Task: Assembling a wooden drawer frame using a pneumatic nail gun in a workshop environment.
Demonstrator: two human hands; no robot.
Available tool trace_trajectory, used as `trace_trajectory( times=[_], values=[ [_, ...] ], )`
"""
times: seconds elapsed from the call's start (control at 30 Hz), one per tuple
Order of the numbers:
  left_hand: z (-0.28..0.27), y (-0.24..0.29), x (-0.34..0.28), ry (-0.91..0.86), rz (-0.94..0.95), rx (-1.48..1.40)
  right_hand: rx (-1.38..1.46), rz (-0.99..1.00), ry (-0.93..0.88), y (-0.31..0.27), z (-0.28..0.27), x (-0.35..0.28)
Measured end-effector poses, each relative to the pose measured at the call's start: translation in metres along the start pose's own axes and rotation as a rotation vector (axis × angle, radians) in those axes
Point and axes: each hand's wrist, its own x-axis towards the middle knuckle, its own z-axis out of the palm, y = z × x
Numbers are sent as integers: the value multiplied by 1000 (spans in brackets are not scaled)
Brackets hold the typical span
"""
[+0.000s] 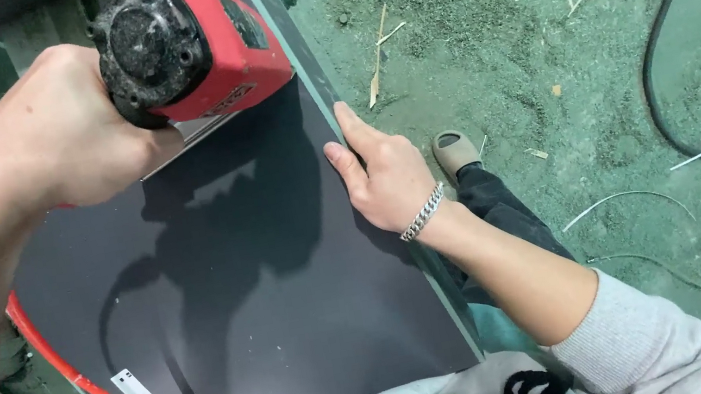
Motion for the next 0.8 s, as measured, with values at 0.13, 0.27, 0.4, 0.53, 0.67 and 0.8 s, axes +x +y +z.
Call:
trace_trajectory(
  times=[0.13,0.27,0.4,0.53,0.67,0.8],
  values=[
    [-2,5,-3,10,-37,38,-1,-3,-18,-1,-1,2],
    [5,-6,-8,34,3,19,20,-27,-7,-1,-1,-4],
    [25,-25,-13,17,60,63,-31,4,-8,-4,-15,-45],
    [39,4,-48,-137,-156,65,-46,-55,35,-3,-16,-94],
    [49,18,-61,-192,-192,133,-59,-67,46,-4,-16,-93],
    [56,10,-61,-161,-129,26,-72,-85,48,0,-15,-93]
  ],
)
